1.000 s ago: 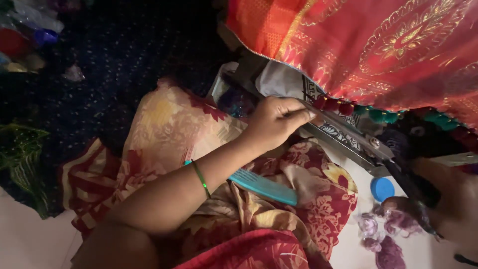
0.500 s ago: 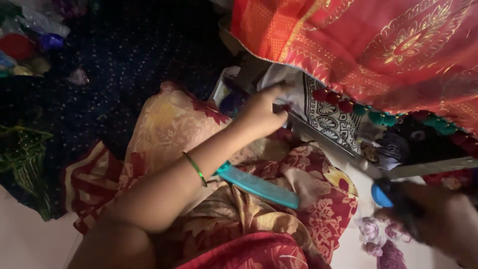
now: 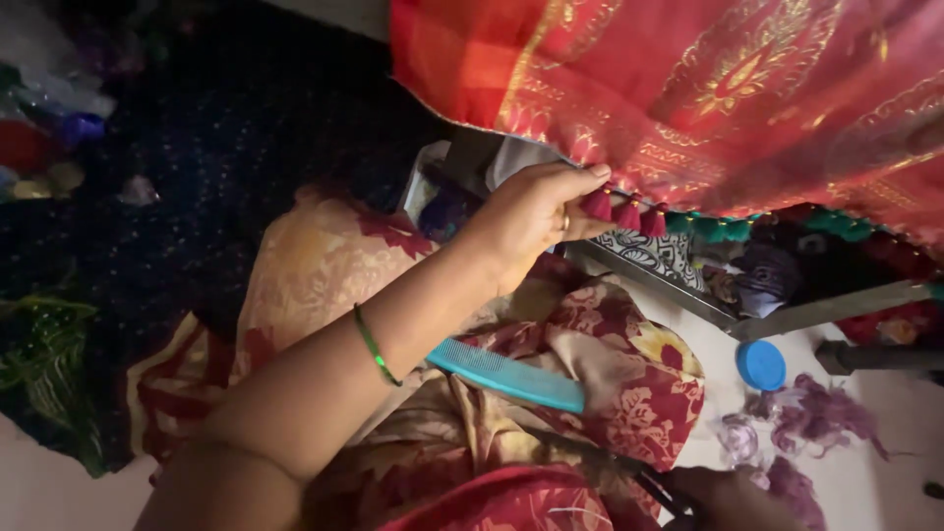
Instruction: Attaching and trimming decorative tassels/pompoms to the edge of a sari.
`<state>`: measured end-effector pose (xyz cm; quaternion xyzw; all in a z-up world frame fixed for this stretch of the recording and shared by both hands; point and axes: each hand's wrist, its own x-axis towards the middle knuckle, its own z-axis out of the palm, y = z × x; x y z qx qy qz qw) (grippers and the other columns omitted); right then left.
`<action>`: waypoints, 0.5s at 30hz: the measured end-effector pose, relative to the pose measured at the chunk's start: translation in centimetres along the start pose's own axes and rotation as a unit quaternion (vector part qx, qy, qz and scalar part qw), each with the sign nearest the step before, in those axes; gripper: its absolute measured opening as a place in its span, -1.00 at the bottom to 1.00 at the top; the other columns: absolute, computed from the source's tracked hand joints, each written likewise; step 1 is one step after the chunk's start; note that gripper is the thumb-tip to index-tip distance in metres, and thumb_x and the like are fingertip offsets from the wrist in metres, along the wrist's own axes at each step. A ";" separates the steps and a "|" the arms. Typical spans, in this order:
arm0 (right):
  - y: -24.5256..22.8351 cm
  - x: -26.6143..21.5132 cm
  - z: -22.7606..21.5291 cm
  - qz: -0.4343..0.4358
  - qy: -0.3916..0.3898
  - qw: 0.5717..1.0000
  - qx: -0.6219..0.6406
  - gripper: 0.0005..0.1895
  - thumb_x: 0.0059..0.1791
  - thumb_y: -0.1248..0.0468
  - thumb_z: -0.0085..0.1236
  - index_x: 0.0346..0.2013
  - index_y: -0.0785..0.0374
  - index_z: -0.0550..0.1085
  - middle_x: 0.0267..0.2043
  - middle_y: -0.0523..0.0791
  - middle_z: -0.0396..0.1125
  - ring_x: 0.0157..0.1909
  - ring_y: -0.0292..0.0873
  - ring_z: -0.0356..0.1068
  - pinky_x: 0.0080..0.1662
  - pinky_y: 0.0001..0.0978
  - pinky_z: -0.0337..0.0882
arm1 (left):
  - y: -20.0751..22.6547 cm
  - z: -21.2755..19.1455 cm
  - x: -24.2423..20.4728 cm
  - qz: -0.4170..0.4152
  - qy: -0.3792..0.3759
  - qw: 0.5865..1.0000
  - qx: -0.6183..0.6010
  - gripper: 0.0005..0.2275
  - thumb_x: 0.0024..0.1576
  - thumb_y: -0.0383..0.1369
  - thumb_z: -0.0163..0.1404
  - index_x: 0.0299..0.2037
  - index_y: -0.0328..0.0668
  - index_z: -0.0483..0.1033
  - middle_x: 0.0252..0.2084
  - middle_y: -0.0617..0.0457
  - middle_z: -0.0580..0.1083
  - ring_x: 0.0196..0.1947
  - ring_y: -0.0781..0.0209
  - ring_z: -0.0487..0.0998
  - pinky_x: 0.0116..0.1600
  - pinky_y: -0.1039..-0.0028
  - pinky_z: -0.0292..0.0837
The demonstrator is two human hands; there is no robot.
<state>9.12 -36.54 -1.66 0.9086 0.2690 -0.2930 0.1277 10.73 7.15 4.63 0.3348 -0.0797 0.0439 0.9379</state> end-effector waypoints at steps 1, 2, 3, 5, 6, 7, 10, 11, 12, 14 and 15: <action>2.0 1.5 2.2 -0.057 -0.040 0.997 0.033 -0.50 -0.19 0.03 0.41 0.04 -0.15 0.57 -0.17 -0.25 0.55 -0.02 -0.22 0.57 0.10 -0.07 0.29 | 0.3 0.4 -0.2 -0.011 0.016 1.000 0.014 -0.79 0.27 -0.29 0.02 -0.12 -0.32 0.58 -0.17 0.05 0.57 -0.19 0.27 0.60 0.04 0.39 0.57; 3.8 3.0 4.4 -0.112 -0.080 0.988 0.067 -0.51 -0.12 0.10 0.30 0.12 -0.05 0.50 -0.09 -0.16 0.54 0.00 -0.19 0.57 0.04 -0.36 0.54 | 0.7 0.7 -0.5 -0.022 0.031 0.999 0.029 -0.78 0.26 -0.29 0.01 -0.12 -0.31 0.58 -0.17 0.06 0.58 -0.22 0.26 0.61 -0.01 0.45 0.55; 3.5 3.1 4.9 -0.111 -0.078 0.988 0.070 -0.51 -0.12 0.10 0.30 0.12 -0.05 0.50 -0.09 -0.16 0.54 0.00 -0.19 0.57 0.04 -0.36 0.54 | 0.9 1.2 -0.5 -0.024 0.029 0.999 0.031 -0.78 0.26 -0.29 0.01 -0.12 -0.31 0.58 -0.17 0.06 0.58 -0.22 0.26 0.61 -0.01 0.45 0.55; 2.9 3.0 6.0 -0.053 -0.075 0.987 0.131 -0.43 -0.14 0.10 0.35 0.18 -0.06 0.51 0.03 -0.14 0.53 0.01 -0.21 0.57 0.09 -0.36 0.49 | 1.0 2.1 -0.6 -0.032 0.059 0.991 0.117 -0.76 0.27 -0.29 0.05 -0.07 -0.34 0.64 -0.20 0.06 0.57 -0.24 0.32 0.59 -0.10 0.48 0.54; 0.4 1.8 4.3 -0.052 -0.075 0.987 0.133 -0.43 -0.14 0.10 0.35 0.18 -0.06 0.51 0.03 -0.14 0.53 0.01 -0.21 0.57 0.09 -0.36 0.49 | 0.6 2.4 -0.6 -0.034 0.058 0.991 0.118 -0.76 0.27 -0.29 0.05 -0.07 -0.34 0.64 -0.20 0.06 0.57 -0.24 0.32 0.59 -0.10 0.48 0.54; -2.0 0.6 2.6 -0.099 0.012 0.974 0.204 -0.47 -0.17 0.14 0.37 0.10 0.04 0.56 -0.03 -0.12 0.54 -0.03 -0.19 0.56 0.03 -0.34 0.52 | 0.2 2.7 -0.5 0.006 0.036 0.988 0.149 -0.78 0.23 -0.33 0.10 -0.07 -0.35 0.64 -0.18 0.05 0.61 -0.21 0.34 0.61 -0.07 0.50 0.54; -4.0 0.2 1.8 -0.099 0.065 0.963 0.244 -0.56 -0.18 0.15 0.42 0.00 0.08 0.62 -0.13 -0.13 0.55 -0.05 -0.22 0.55 0.00 -0.37 0.54 | -1.0 2.9 -0.6 0.055 0.052 0.967 0.242 -0.80 0.20 -0.35 0.16 -0.11 -0.37 0.67 -0.20 0.04 0.66 -0.23 0.39 0.61 -0.09 0.53 0.51; -3.7 0.6 2.3 -0.053 0.029 0.975 0.216 -0.60 -0.15 0.13 0.45 -0.03 0.04 0.64 -0.17 -0.16 0.56 -0.03 -0.27 0.54 0.03 -0.41 0.54 | -1.5 2.8 -0.6 0.062 0.090 0.947 0.301 -0.80 0.19 -0.34 0.18 -0.15 -0.37 0.70 -0.25 0.02 0.68 -0.29 0.41 0.59 -0.15 0.54 0.48; -2.6 1.4 3.5 -0.054 0.029 0.974 0.216 -0.60 -0.15 0.13 0.45 -0.03 0.04 0.64 -0.17 -0.16 0.56 -0.03 -0.27 0.54 0.03 -0.41 0.54 | -1.8 2.4 -0.7 0.062 0.091 0.947 0.302 -0.80 0.19 -0.34 0.18 -0.15 -0.37 0.70 -0.25 0.02 0.68 -0.29 0.41 0.59 -0.15 0.54 0.48; -0.5 3.1 6.1 -0.078 0.016 0.974 0.213 -0.60 -0.11 0.32 0.23 0.03 0.05 0.62 -0.07 -0.18 0.57 0.03 -0.27 0.49 0.04 -0.43 0.52 | -2.4 1.5 -1.2 0.133 0.066 0.921 0.359 -0.81 0.21 -0.32 0.15 -0.20 -0.32 0.68 -0.28 0.06 0.68 -0.29 0.41 0.61 -0.14 0.57 0.49; -0.9 2.7 6.0 -0.080 0.015 0.974 0.212 -0.60 -0.11 0.32 0.23 0.03 0.05 0.62 -0.07 -0.18 0.57 0.03 -0.27 0.49 0.04 -0.43 0.52 | -2.4 0.6 -1.6 0.133 0.068 0.921 0.360 -0.81 0.21 -0.32 0.15 -0.20 -0.32 0.68 -0.28 0.06 0.68 -0.29 0.41 0.61 -0.14 0.57 0.49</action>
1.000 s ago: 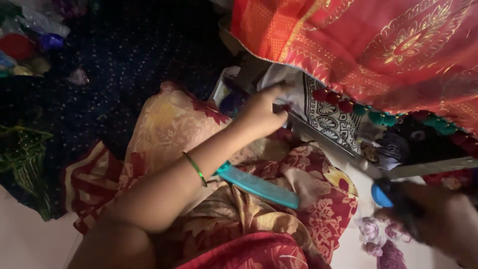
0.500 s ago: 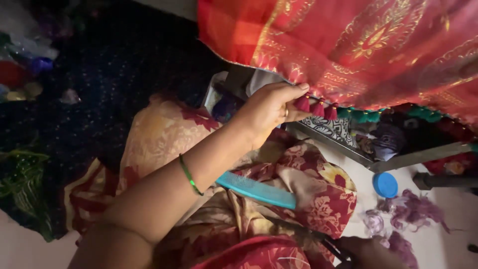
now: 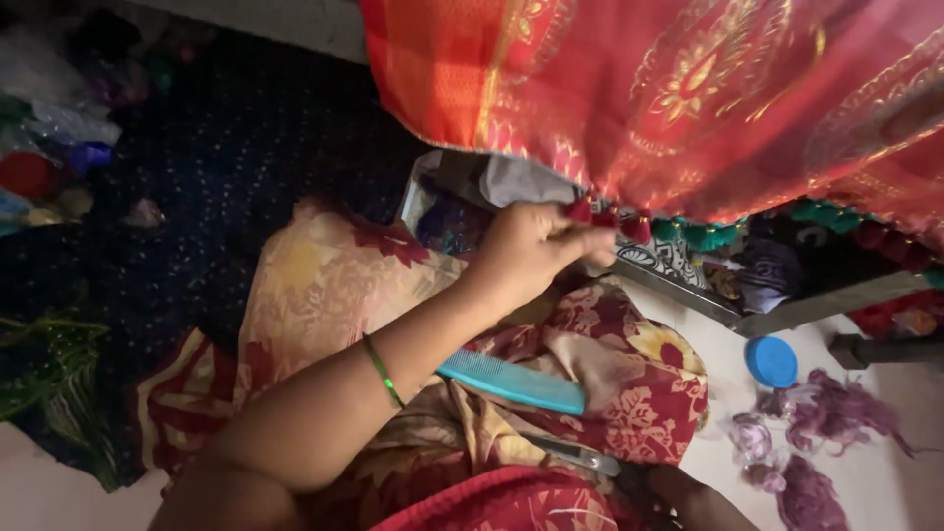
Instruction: Attaching and trimming decorative tassels/pompoms to the edge of a sari.
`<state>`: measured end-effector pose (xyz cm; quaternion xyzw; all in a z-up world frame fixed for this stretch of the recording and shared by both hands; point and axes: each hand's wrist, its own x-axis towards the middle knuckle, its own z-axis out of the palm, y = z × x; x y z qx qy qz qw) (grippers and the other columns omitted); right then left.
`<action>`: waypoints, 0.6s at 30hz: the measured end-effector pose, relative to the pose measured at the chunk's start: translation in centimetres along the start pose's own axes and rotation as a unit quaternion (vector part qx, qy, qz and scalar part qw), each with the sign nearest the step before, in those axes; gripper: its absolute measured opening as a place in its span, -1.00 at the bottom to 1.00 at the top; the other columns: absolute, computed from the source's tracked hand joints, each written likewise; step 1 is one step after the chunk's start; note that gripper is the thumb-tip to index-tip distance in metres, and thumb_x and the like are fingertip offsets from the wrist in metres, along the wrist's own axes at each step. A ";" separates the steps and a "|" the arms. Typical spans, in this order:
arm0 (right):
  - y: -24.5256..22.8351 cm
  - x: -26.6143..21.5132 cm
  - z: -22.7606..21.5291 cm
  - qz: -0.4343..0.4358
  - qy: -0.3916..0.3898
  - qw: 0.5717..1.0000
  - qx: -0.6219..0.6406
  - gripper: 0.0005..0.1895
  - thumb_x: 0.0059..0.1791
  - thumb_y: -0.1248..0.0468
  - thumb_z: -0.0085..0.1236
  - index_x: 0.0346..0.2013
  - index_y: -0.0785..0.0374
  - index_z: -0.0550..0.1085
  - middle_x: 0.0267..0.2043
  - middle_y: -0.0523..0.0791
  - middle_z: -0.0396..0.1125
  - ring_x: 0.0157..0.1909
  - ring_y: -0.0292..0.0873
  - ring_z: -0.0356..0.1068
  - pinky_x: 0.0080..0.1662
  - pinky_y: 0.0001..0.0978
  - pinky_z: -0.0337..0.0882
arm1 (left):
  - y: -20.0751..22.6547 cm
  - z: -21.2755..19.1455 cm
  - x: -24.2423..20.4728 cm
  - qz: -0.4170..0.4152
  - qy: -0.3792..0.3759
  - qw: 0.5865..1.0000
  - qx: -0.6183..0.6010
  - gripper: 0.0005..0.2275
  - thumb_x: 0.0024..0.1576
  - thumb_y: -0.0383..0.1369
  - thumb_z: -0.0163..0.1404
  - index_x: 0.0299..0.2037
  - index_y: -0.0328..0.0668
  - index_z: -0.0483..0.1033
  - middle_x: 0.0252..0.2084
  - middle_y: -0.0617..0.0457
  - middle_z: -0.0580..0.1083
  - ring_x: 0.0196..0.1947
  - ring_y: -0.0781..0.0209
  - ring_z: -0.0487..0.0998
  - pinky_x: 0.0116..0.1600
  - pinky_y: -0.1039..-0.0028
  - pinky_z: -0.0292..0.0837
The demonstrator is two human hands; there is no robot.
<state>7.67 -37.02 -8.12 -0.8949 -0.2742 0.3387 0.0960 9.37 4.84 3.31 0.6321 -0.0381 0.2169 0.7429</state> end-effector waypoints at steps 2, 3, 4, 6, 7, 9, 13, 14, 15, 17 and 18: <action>-1.0 -0.8 0.1 0.061 -0.018 0.982 0.180 -0.47 -0.13 0.44 0.15 0.13 0.06 0.54 -0.01 -0.16 0.47 0.04 -0.21 0.51 0.08 -0.39 0.54 | -1.1 -1.6 -0.8 -0.023 -0.065 0.997 0.044 -0.81 0.20 -0.27 0.12 -0.22 -0.24 0.66 -0.30 0.07 0.67 -0.30 0.37 0.70 -0.12 0.55 0.58; -1.6 -1.3 -0.2 0.061 -0.024 0.982 0.180 -0.47 -0.13 0.44 0.15 0.13 0.06 0.54 -0.01 -0.16 0.47 0.04 -0.21 0.51 0.08 -0.39 0.54 | -1.2 -3.3 -1.4 -0.028 -0.062 0.997 0.045 -0.81 0.20 -0.27 0.12 -0.22 -0.24 0.66 -0.30 0.07 0.67 -0.30 0.37 0.70 -0.12 0.55 0.58; -2.1 -1.9 -0.6 -0.020 0.025 0.989 0.144 -0.50 -0.14 0.41 0.16 0.11 0.10 0.54 -0.01 -0.13 0.47 0.04 -0.18 0.51 0.08 -0.36 0.53 | -1.3 -5.0 -2.1 -0.017 -0.081 0.980 0.178 -0.83 0.14 -0.26 0.16 -0.25 -0.20 0.66 -0.33 0.02 0.65 -0.33 0.27 0.69 -0.18 0.46 0.55; -3.1 -2.6 -0.9 -0.100 0.066 0.986 0.115 -0.52 -0.14 0.39 0.17 0.09 0.14 0.54 -0.01 -0.10 0.48 0.04 -0.15 0.51 0.08 -0.33 0.51 | -1.2 -7.9 -3.8 -0.017 -0.102 0.945 0.311 -0.84 0.08 -0.26 0.20 -0.28 -0.16 0.67 -0.35 -0.03 0.64 -0.37 0.16 0.68 -0.24 0.37 0.53; -3.6 -2.7 -1.1 -0.217 0.145 0.963 0.064 -0.55 -0.15 0.35 0.18 0.05 0.20 0.53 0.00 -0.05 0.49 0.05 -0.10 0.51 0.07 -0.28 0.49 | -0.8 -9.1 -4.8 -0.043 -0.103 0.926 0.360 -0.85 0.07 -0.26 0.19 -0.29 -0.14 0.66 -0.35 -0.05 0.63 -0.36 0.09 0.67 -0.24 0.32 0.52; -3.5 -2.4 -1.1 -0.327 0.222 0.919 0.016 -0.57 -0.16 0.32 0.19 0.02 0.26 0.53 0.00 -0.01 0.50 0.05 -0.06 0.52 0.07 -0.24 0.47 | -0.7 -10.6 -7.0 -0.074 -0.107 0.903 0.409 -0.87 0.06 -0.27 0.18 -0.31 -0.12 0.65 -0.36 -0.07 0.62 -0.36 0.02 0.66 -0.24 0.26 0.51; -6.9 -0.3 -3.0 -0.291 0.211 0.933 -0.032 -0.57 -0.20 0.36 0.22 -0.03 0.22 0.56 -0.11 -0.07 0.50 -0.09 -0.06 0.53 -0.07 -0.27 0.52 | -1.9 -10.7 -10.0 -0.111 -0.127 0.822 0.544 -0.93 0.01 -0.38 0.10 -0.38 -0.07 0.66 -0.39 -0.14 0.59 -0.36 -0.11 0.62 -0.21 0.12 0.48; -9.2 0.2 -4.0 -0.280 0.239 0.930 -0.021 -0.58 -0.20 0.39 0.23 -0.03 0.25 0.55 -0.13 -0.04 0.49 -0.11 0.00 0.51 -0.10 -0.22 0.51 | -2.2 -10.5 -10.4 -0.102 -0.135 0.812 0.558 -0.90 -0.01 -0.42 0.07 -0.39 -0.05 0.67 -0.39 -0.14 0.58 -0.36 -0.14 0.62 -0.19 0.10 0.49; -10.8 1.3 -4.1 -0.277 0.240 0.930 -0.021 -0.58 -0.20 0.39 0.23 -0.03 0.25 0.55 -0.13 -0.04 0.49 -0.11 0.00 0.51 -0.10 -0.22 0.51 | -3.6 -10.1 -10.3 -0.100 -0.137 0.813 0.557 -0.90 -0.01 -0.42 0.07 -0.39 -0.05 0.67 -0.39 -0.14 0.58 -0.36 -0.14 0.62 -0.19 0.10 0.49; -14.1 3.5 -4.5 -0.301 0.263 0.912 -0.091 -0.69 -0.20 0.37 0.23 -0.15 0.23 0.55 -0.17 0.00 0.43 -0.10 0.09 0.46 -0.06 -0.12 0.48 | -6.5 -9.3 -10.2 -0.066 -0.175 0.800 0.570 -0.87 -0.03 -0.45 0.04 -0.38 -0.05 0.67 -0.36 -0.13 0.59 -0.33 -0.14 0.62 -0.20 0.10 0.50; -15.2 5.4 -3.7 -0.300 0.263 0.912 -0.092 -0.69 -0.20 0.37 0.23 -0.15 0.23 0.55 -0.17 0.00 0.43 -0.10 0.09 0.46 -0.06 -0.12 0.48 | -9.0 -9.1 -10.1 -0.065 -0.175 0.801 0.569 -0.87 -0.03 -0.45 0.04 -0.38 -0.05 0.67 -0.36 -0.13 0.59 -0.33 -0.14 0.62 -0.20 0.10 0.50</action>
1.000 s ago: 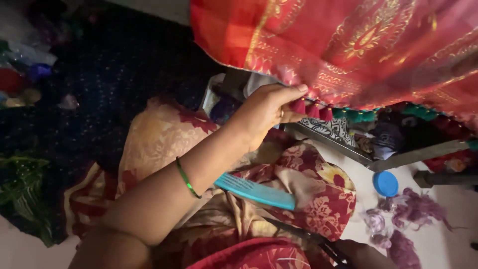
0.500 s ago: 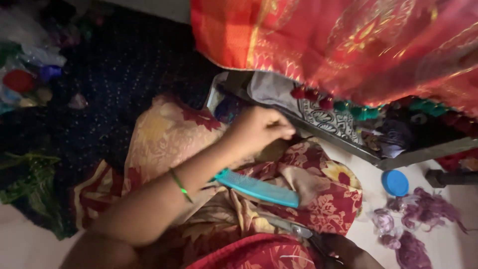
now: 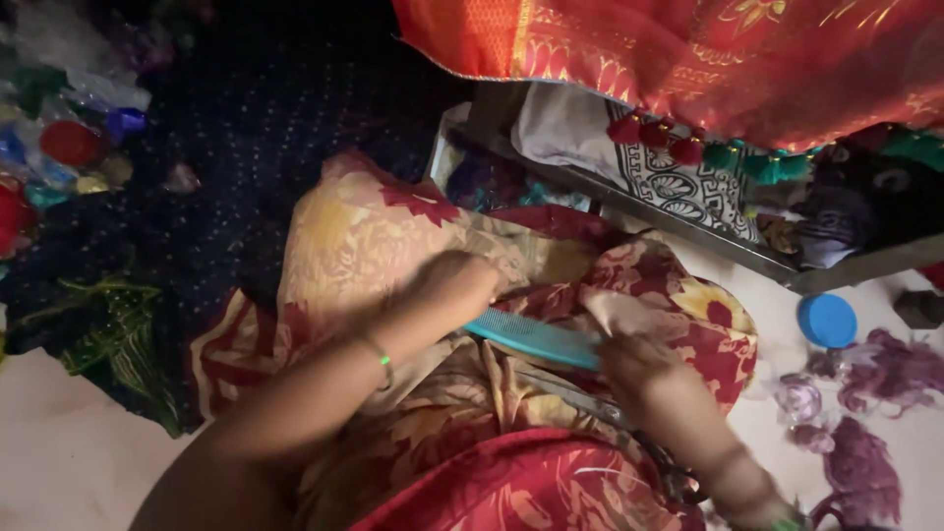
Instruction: Attaching and trimming decorative tassels/pompoms to the edge of a sari.
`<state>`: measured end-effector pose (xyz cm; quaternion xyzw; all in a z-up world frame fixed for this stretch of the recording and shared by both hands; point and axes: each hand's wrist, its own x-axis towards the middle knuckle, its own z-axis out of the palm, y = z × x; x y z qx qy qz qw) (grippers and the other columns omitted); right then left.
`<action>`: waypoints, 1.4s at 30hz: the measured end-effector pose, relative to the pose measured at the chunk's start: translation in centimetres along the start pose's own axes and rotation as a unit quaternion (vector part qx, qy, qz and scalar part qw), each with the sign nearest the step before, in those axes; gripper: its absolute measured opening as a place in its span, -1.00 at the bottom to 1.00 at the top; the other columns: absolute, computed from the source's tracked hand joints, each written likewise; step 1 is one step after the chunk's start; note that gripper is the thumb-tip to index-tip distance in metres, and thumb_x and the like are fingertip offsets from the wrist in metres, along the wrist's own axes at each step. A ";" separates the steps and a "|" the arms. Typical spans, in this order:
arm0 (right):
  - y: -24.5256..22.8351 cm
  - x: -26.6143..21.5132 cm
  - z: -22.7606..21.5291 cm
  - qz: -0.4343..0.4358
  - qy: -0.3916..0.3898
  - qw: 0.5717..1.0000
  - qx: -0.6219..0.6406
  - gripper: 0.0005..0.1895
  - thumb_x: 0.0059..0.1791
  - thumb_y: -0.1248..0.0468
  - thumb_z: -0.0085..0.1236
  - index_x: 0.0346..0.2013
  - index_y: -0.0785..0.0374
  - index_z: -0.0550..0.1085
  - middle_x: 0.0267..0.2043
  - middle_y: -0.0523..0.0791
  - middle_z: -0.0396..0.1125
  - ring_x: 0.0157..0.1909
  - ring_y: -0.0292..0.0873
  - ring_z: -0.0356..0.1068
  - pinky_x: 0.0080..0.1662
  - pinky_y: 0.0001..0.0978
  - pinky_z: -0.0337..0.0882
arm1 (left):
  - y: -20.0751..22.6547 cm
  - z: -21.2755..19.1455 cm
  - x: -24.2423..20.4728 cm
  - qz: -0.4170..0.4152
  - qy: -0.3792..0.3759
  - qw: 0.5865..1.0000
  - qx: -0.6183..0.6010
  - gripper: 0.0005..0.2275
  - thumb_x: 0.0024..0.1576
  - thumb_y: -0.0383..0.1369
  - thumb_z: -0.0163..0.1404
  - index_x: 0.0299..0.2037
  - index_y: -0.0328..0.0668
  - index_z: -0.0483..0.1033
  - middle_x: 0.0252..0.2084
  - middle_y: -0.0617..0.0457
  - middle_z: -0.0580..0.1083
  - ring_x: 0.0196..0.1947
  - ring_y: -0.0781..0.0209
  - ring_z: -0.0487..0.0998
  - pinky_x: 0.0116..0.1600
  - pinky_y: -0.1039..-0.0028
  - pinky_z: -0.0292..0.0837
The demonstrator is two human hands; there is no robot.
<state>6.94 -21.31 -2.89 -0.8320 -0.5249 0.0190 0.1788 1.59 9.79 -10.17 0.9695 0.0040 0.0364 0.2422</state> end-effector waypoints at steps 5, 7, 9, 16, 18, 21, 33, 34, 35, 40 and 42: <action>-1.1 3.5 7.2 -0.096 0.000 0.973 -0.212 -0.41 -0.24 0.34 0.08 0.10 -0.04 0.55 0.01 -0.15 0.44 0.00 -0.06 0.43 0.09 0.14 0.38 | -2.1 8.3 3.9 0.088 -0.053 0.977 0.188 -0.87 0.03 -0.36 0.02 -0.42 -0.05 0.67 -0.33 -0.02 0.61 -0.27 0.03 0.65 -0.18 0.16 0.49; -2.2 4.2 6.2 -0.075 -0.050 0.979 -0.186 -0.53 -0.16 0.30 0.10 0.06 0.08 0.54 -0.03 -0.11 0.43 0.00 -0.04 0.42 0.08 -0.01 0.39 | -2.1 9.0 3.6 0.113 -0.062 0.969 0.212 -0.87 0.01 -0.35 0.03 -0.43 -0.03 0.67 -0.33 0.00 0.61 -0.26 0.05 0.64 -0.15 0.16 0.47; -2.9 4.6 5.4 -0.054 -0.100 0.981 -0.158 -0.63 -0.07 0.26 0.12 0.03 0.20 0.52 -0.07 -0.06 0.41 0.00 -0.02 0.41 0.08 -0.15 0.41 | -2.1 9.5 3.0 0.136 -0.072 0.960 0.235 -0.87 0.00 -0.34 0.03 -0.44 -0.01 0.67 -0.34 0.02 0.61 -0.25 0.08 0.64 -0.13 0.15 0.44; -2.2 2.7 -0.7 -0.103 -0.044 0.989 -0.102 -0.53 -0.14 0.32 0.08 0.09 0.11 0.50 -0.04 -0.11 0.44 0.01 -0.05 0.45 0.04 -0.13 0.41 | -1.5 7.1 2.1 0.158 -0.094 0.949 0.254 -0.88 0.00 -0.33 0.04 -0.43 0.02 0.68 -0.31 0.05 0.61 -0.21 0.10 0.60 -0.06 0.15 0.38; -1.4 1.4 -3.0 -0.089 -0.038 0.992 -0.084 -0.50 -0.18 0.35 0.08 0.08 0.12 0.49 -0.05 -0.11 0.44 0.01 -0.05 0.46 0.03 -0.14 0.43 | -0.9 3.9 2.0 0.144 -0.094 0.954 0.244 -0.87 0.02 -0.35 0.03 -0.43 0.00 0.67 -0.30 0.04 0.61 -0.21 0.09 0.61 -0.07 0.16 0.40; -0.3 -1.0 -4.8 0.010 -0.053 0.997 -0.061 -0.48 -0.25 0.38 0.15 0.02 0.13 0.52 -0.14 -0.12 0.45 -0.09 -0.05 0.47 -0.04 -0.17 0.46 | -0.7 -0.7 1.4 0.114 -0.029 0.980 0.159 -0.88 0.02 -0.37 0.02 -0.46 -0.06 0.64 -0.33 -0.02 0.60 -0.25 0.04 0.62 -0.04 0.14 0.43; -0.8 -1.2 -0.5 -0.042 -0.056 0.992 -0.104 -0.54 -0.20 0.40 0.11 0.01 0.16 0.53 -0.06 -0.06 0.45 -0.08 -0.02 0.48 -0.09 -0.21 0.47 | 0.8 0.6 -0.1 0.143 -0.110 0.960 0.212 -0.90 -0.03 -0.40 0.04 -0.40 -0.13 0.63 -0.28 -0.06 0.58 -0.20 0.03 0.61 -0.09 0.19 0.45; -0.9 -1.1 0.0 -0.047 -0.075 0.990 -0.112 -0.55 -0.17 0.39 0.10 0.03 0.19 0.51 -0.02 -0.05 0.45 -0.07 -0.03 0.48 -0.09 -0.21 0.47 | 0.3 2.4 -0.1 0.151 -0.090 0.956 0.236 -0.90 -0.05 -0.38 0.05 -0.41 -0.13 0.64 -0.25 -0.03 0.58 -0.16 0.05 0.60 -0.06 0.20 0.42; -1.0 -1.0 0.6 -0.052 -0.094 0.987 -0.119 -0.55 -0.14 0.37 0.09 0.06 0.22 0.50 0.01 -0.04 0.44 -0.05 -0.03 0.47 -0.09 -0.21 0.47 | -0.2 4.3 -0.1 0.160 -0.072 0.950 0.259 -0.89 -0.07 -0.37 0.06 -0.42 -0.12 0.65 -0.22 0.00 0.58 -0.11 0.08 0.58 -0.04 0.22 0.39; -2.1 0.2 -1.5 -0.033 -0.091 0.995 -0.035 -0.60 -0.14 0.29 0.19 0.00 0.22 0.52 -0.04 -0.07 0.45 -0.07 -0.02 0.47 -0.08 -0.16 0.47 | -1.2 1.1 -0.5 0.150 -0.029 0.967 0.205 -0.90 0.01 -0.39 0.05 -0.42 -0.07 0.66 -0.23 0.02 0.60 -0.07 0.08 0.59 0.00 0.20 0.41; -2.6 0.5 -2.5 -0.010 -0.072 0.997 0.017 -0.60 -0.15 0.25 0.24 -0.02 0.21 0.53 -0.07 -0.07 0.45 -0.08 0.00 0.47 -0.08 -0.16 0.47 | -1.1 -1.6 -0.3 0.137 -0.034 0.975 0.172 -0.89 0.08 -0.41 0.04 -0.38 -0.06 0.66 -0.24 0.00 0.61 -0.09 0.08 0.60 0.00 0.20 0.44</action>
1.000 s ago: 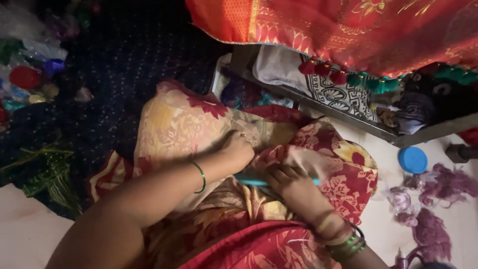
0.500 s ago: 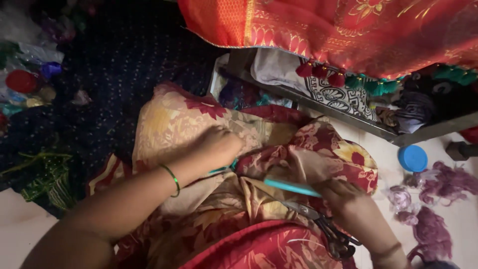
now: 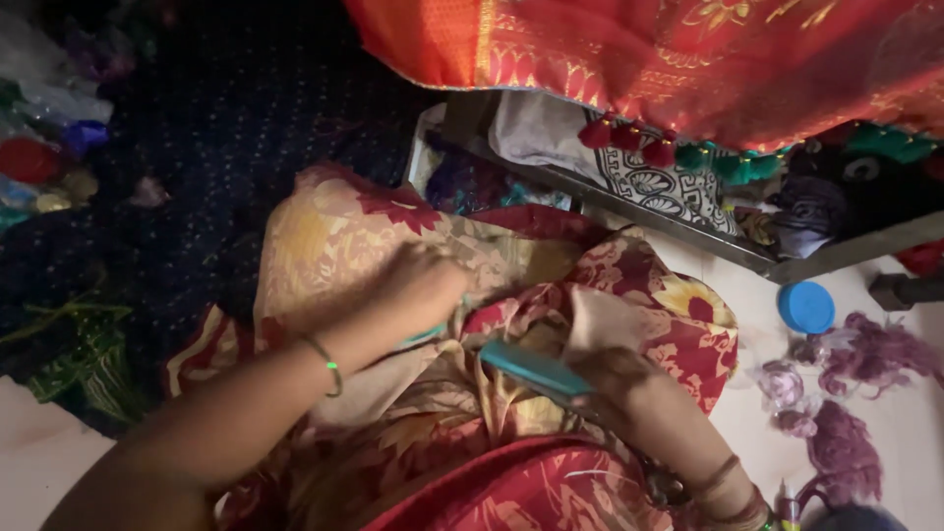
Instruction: Attaching and trimming decorative tassels/pompoms to the edge of a sari.
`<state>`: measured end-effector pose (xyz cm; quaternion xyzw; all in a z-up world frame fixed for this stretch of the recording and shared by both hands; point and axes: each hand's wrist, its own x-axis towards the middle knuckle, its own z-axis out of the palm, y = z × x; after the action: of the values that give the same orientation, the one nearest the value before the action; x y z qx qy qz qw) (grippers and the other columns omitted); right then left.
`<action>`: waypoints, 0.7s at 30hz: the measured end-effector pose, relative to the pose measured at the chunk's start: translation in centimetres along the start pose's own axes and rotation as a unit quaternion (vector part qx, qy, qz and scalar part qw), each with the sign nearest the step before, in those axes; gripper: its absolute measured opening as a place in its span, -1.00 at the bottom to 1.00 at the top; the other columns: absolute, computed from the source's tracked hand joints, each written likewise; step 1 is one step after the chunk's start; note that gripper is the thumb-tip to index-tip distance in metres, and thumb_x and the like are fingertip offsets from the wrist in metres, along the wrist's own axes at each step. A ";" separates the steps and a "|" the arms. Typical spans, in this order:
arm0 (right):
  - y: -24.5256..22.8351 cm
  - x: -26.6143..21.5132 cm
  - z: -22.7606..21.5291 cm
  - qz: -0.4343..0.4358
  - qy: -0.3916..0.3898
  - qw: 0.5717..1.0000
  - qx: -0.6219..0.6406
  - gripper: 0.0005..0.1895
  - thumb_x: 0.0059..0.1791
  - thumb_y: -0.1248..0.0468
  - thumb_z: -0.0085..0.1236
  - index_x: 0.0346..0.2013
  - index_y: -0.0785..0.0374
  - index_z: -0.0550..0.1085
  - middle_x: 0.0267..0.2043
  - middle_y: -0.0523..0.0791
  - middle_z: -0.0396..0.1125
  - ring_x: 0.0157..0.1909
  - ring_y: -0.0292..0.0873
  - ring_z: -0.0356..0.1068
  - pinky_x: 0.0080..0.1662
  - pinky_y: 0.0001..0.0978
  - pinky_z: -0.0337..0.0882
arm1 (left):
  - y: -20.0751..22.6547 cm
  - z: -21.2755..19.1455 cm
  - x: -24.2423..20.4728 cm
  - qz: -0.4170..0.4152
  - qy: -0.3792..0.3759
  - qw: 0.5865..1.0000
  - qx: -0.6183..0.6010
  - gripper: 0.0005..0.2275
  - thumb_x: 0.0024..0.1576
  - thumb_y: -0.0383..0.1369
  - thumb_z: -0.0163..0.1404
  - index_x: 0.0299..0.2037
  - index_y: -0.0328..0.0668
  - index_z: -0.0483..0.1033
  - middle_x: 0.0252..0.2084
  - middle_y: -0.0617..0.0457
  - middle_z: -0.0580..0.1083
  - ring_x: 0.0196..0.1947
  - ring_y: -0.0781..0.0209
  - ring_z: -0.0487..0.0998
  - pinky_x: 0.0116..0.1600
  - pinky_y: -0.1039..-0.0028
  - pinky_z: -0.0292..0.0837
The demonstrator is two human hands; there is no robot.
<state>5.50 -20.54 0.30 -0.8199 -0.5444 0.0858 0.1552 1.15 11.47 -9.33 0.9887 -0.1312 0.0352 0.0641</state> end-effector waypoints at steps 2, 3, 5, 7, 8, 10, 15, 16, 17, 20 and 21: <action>0.2 0.2 -0.3 0.068 0.049 0.994 0.072 -0.59 -0.15 0.20 0.33 -0.04 0.24 0.54 -0.16 -0.03 0.46 -0.17 0.04 0.49 -0.14 -0.16 0.49 | -0.5 -2.3 0.5 -0.072 0.003 0.986 -0.150 -0.91 0.08 -0.38 0.11 -0.26 -0.05 0.66 -0.25 -0.08 0.60 -0.17 -0.01 0.61 -0.06 0.17 0.47; 0.6 0.6 0.4 0.069 0.053 0.994 0.071 -0.59 -0.15 0.20 0.33 -0.04 0.24 0.54 -0.16 -0.03 0.46 -0.17 0.04 0.49 -0.14 -0.16 0.49 | -0.4 -2.9 0.6 -0.069 0.004 0.987 -0.148 -0.91 0.08 -0.38 0.11 -0.26 -0.05 0.66 -0.25 -0.08 0.60 -0.17 -0.01 0.61 -0.06 0.17 0.47; 1.5 1.2 1.7 0.098 0.153 0.979 0.088 -0.69 -0.08 0.24 0.29 -0.07 0.27 0.54 -0.18 -0.03 0.49 -0.18 -0.01 0.53 -0.15 -0.23 0.51 | 0.0 -4.0 0.9 -0.081 0.024 0.958 -0.275 -0.83 -0.01 -0.36 0.19 -0.22 -0.10 0.64 -0.27 -0.08 0.61 -0.21 -0.03 0.62 -0.12 0.19 0.49; 0.7 3.2 2.0 0.133 0.178 0.959 0.176 -0.69 -0.06 0.29 0.26 -0.03 0.28 0.53 -0.19 -0.05 0.50 -0.20 -0.08 0.53 -0.16 -0.29 0.52 | 0.7 -4.9 1.3 -0.067 0.036 0.947 -0.312 -0.83 -0.01 -0.35 0.22 -0.23 -0.13 0.63 -0.28 -0.07 0.61 -0.22 0.01 0.63 -0.12 0.22 0.49; 0.3 4.1 2.1 0.163 0.197 0.930 0.265 -0.69 -0.03 0.33 0.24 0.00 0.29 0.52 -0.20 -0.07 0.52 -0.21 -0.14 0.54 -0.18 -0.35 0.52 | 1.2 -5.3 1.4 -0.057 0.046 0.933 -0.352 -0.83 -0.01 -0.35 0.24 -0.24 -0.16 0.62 -0.29 -0.05 0.61 -0.23 0.05 0.63 -0.12 0.25 0.50; -0.8 5.7 1.5 0.196 0.188 0.890 0.368 -0.68 -0.03 0.36 0.22 0.02 0.31 0.54 -0.22 -0.09 0.53 -0.24 -0.20 0.52 -0.20 -0.39 0.51 | 2.0 -7.0 1.8 -0.077 0.018 0.917 -0.391 -0.82 0.02 -0.35 0.24 -0.21 -0.17 0.61 -0.32 -0.06 0.60 -0.26 0.05 0.61 -0.15 0.24 0.48; -1.2 7.2 -0.3 0.188 0.210 0.810 0.515 -0.77 -0.02 0.45 0.20 -0.06 0.40 0.60 -0.19 -0.14 0.48 -0.25 -0.29 0.48 -0.21 -0.46 0.48 | 3.2 -7.8 3.2 -0.126 -0.046 0.835 -0.534 -0.82 0.08 -0.36 0.17 -0.15 -0.20 0.58 -0.35 -0.02 0.59 -0.32 0.12 0.61 -0.18 0.28 0.50; -1.3 7.3 -1.4 0.165 0.241 0.823 0.487 -0.80 -0.01 0.47 0.18 -0.10 0.41 0.60 -0.17 -0.13 0.45 -0.24 -0.28 0.48 -0.18 -0.47 0.49 | 3.5 -8.0 3.7 -0.090 0.017 0.833 -0.546 -0.81 0.08 -0.36 0.17 -0.14 -0.21 0.57 -0.27 0.00 0.60 -0.23 0.16 0.62 -0.10 0.32 0.52; -1.5 7.4 -2.6 0.141 0.273 0.835 0.456 -0.83 -0.01 0.49 0.17 -0.14 0.42 0.60 -0.15 -0.13 0.43 -0.23 -0.27 0.47 -0.16 -0.47 0.50 | 3.7 -8.3 4.3 -0.053 0.080 0.827 -0.554 -0.80 0.08 -0.35 0.18 -0.13 -0.22 0.56 -0.19 0.02 0.61 -0.15 0.20 0.64 -0.02 0.36 0.54; -1.1 6.4 -7.1 0.048 0.443 0.891 0.091 -0.96 0.07 0.52 0.18 -0.28 0.42 0.50 -0.13 -0.06 0.41 -0.14 -0.17 0.38 -0.02 -0.43 0.39 | 3.4 -10.8 5.1 0.001 0.221 0.855 -0.470 -0.64 0.05 -0.33 0.25 0.01 -0.26 0.48 0.00 -0.06 0.54 0.03 0.12 0.55 0.13 0.29 0.46; -1.5 6.0 -8.2 0.048 0.443 0.891 0.090 -0.96 0.07 0.52 0.18 -0.28 0.42 0.50 -0.13 -0.06 0.41 -0.14 -0.17 0.38 -0.02 -0.43 0.39 | 3.0 -9.3 4.9 0.002 0.221 0.854 -0.470 -0.64 0.05 -0.33 0.25 0.01 -0.26 0.48 0.00 -0.06 0.54 0.03 0.12 0.55 0.13 0.29 0.46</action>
<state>9.04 -15.83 8.69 -0.7804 -0.3693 -0.2302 0.4489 4.61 8.60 0.67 0.8065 -0.1168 0.1872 0.5485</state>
